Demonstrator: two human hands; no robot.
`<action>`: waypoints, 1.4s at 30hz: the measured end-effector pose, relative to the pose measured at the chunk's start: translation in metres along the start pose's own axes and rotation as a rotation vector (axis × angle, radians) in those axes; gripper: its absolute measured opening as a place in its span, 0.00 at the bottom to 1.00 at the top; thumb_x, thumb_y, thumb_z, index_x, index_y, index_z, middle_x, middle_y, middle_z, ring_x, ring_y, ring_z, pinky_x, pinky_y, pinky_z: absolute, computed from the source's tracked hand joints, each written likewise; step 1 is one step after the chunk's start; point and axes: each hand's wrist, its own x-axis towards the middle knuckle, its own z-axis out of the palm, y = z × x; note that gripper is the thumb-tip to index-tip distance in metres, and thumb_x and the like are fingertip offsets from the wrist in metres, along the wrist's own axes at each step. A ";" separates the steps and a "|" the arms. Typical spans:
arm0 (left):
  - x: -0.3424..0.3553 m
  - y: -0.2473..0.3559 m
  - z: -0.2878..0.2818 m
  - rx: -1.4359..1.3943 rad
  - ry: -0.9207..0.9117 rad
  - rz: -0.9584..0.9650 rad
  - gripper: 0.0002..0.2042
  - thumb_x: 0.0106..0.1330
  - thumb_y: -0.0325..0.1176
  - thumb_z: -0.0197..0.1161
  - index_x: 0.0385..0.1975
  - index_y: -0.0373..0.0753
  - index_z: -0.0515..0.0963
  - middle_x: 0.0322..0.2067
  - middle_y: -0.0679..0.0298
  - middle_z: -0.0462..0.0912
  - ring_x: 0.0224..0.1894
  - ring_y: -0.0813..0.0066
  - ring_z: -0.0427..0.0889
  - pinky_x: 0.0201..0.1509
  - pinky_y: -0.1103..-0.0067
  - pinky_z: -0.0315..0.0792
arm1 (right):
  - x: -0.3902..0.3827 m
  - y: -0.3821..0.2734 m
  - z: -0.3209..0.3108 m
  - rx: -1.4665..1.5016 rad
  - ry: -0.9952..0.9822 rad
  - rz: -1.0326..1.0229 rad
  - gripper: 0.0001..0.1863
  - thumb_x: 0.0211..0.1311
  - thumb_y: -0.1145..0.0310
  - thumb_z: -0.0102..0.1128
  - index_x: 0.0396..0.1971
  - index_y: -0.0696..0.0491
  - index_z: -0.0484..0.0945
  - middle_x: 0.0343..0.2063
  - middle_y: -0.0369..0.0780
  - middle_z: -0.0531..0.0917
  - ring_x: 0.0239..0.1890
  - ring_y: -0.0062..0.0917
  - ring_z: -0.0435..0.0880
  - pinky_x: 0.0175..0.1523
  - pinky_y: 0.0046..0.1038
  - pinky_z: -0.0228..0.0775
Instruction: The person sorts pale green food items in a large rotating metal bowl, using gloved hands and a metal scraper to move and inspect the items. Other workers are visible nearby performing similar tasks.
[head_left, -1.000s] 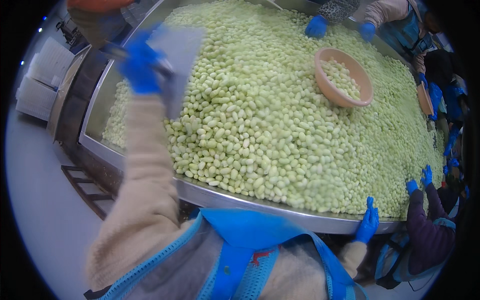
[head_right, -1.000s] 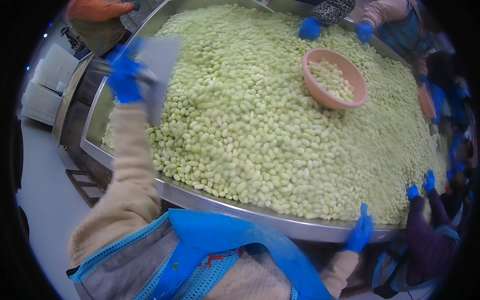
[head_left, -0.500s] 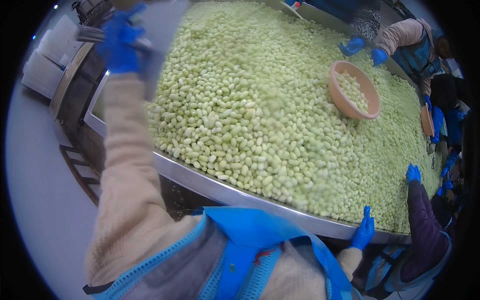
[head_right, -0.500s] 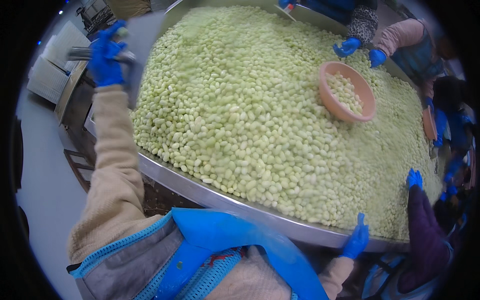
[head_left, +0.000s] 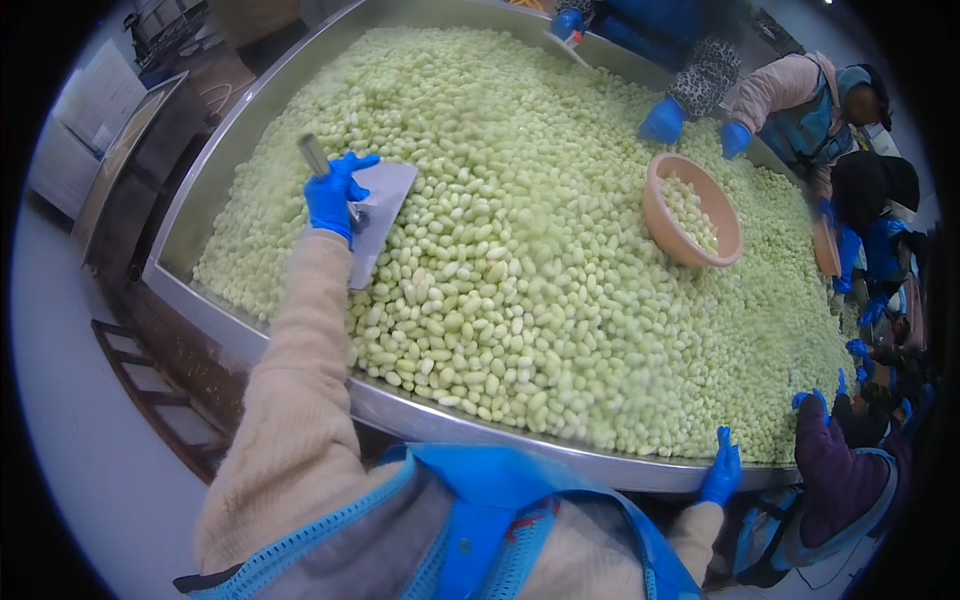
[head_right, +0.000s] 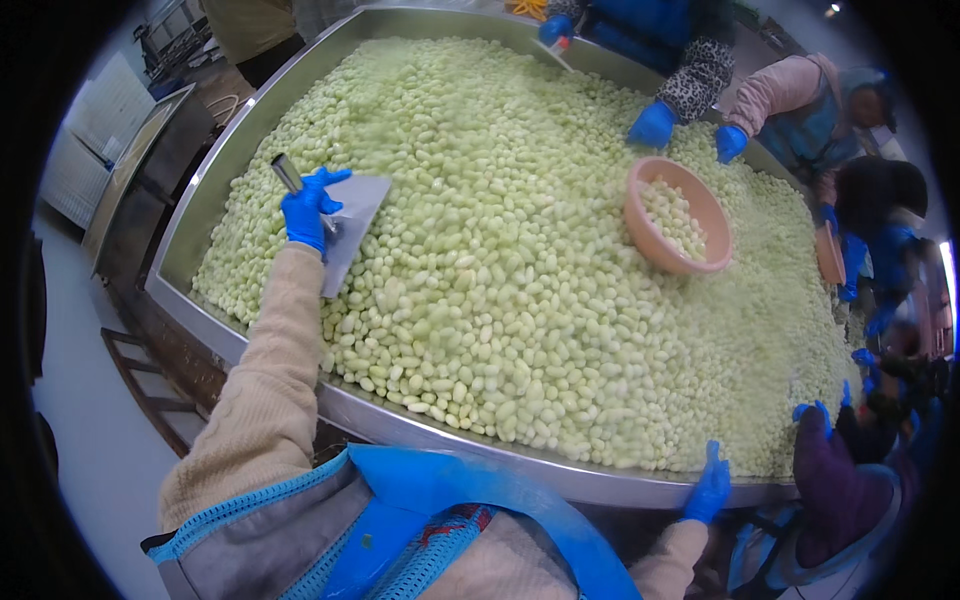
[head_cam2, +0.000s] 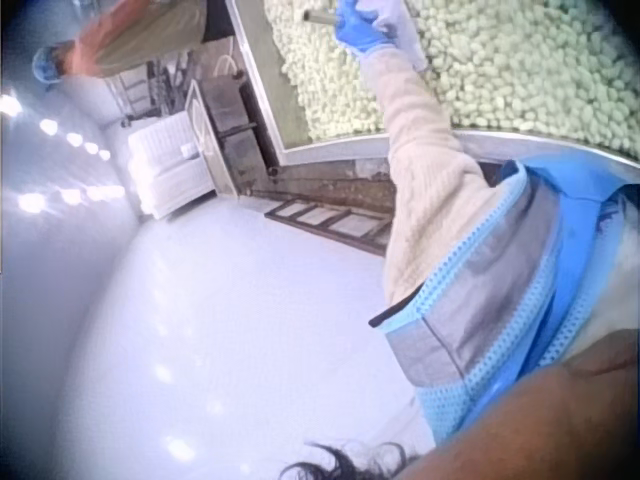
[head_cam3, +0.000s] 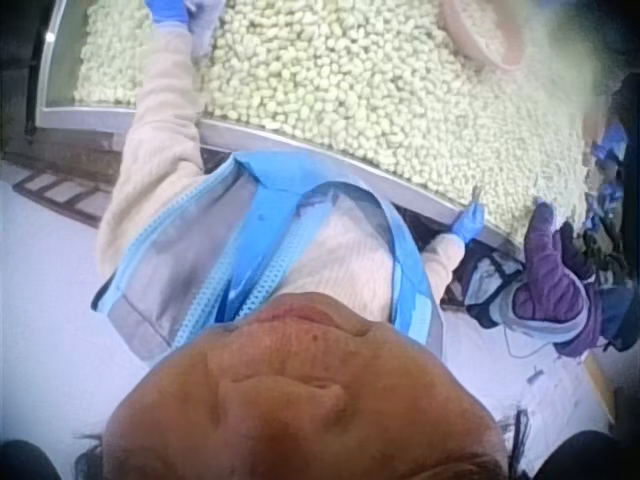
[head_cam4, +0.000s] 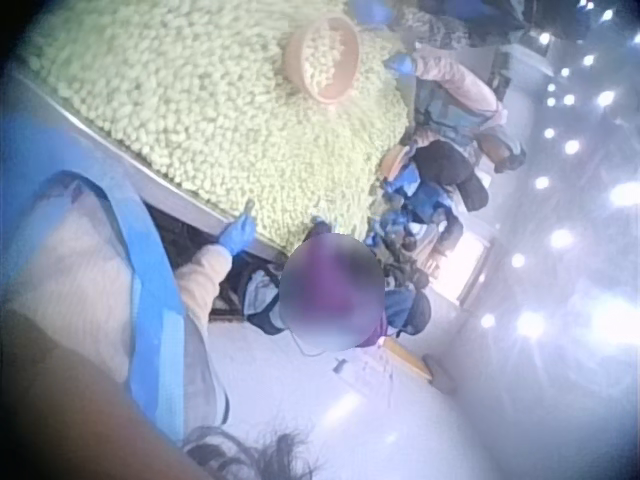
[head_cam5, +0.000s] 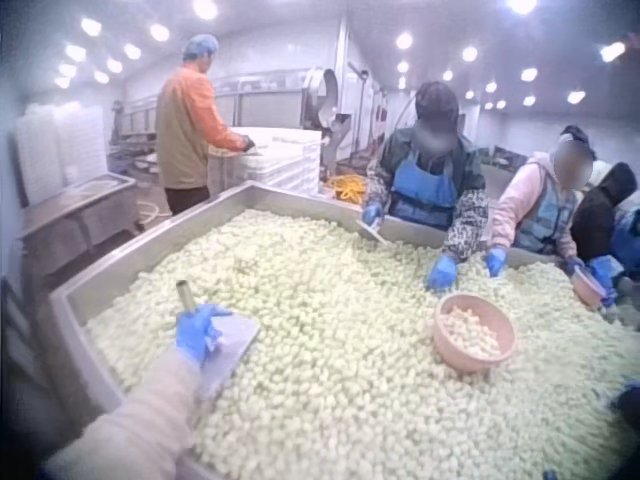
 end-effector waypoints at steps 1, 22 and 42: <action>0.011 0.013 0.007 -0.053 -0.009 -0.026 0.10 0.68 0.34 0.63 0.25 0.38 0.77 0.25 0.58 0.83 0.23 0.75 0.78 0.25 0.78 0.74 | 0.001 -0.003 -0.001 -0.012 0.018 0.003 0.19 0.73 0.74 0.44 0.57 0.60 0.78 0.57 0.45 0.81 0.61 0.29 0.77 0.69 0.32 0.61; 0.159 -0.025 0.015 0.266 0.125 -0.184 0.09 0.61 0.29 0.65 0.37 0.32 0.86 0.20 0.63 0.79 0.25 0.73 0.79 0.26 0.80 0.71 | -0.003 0.007 -0.007 -0.228 0.033 0.107 0.18 0.70 0.75 0.47 0.55 0.57 0.80 0.54 0.43 0.83 0.57 0.33 0.78 0.69 0.33 0.59; 0.198 -0.074 0.082 0.133 -0.002 -0.182 0.15 0.65 0.39 0.66 0.33 0.31 0.86 0.26 0.58 0.85 0.19 0.75 0.72 0.27 0.77 0.72 | -0.008 -0.022 -0.009 -0.382 -0.009 0.099 0.16 0.70 0.72 0.50 0.52 0.58 0.82 0.51 0.45 0.84 0.54 0.34 0.79 0.65 0.33 0.63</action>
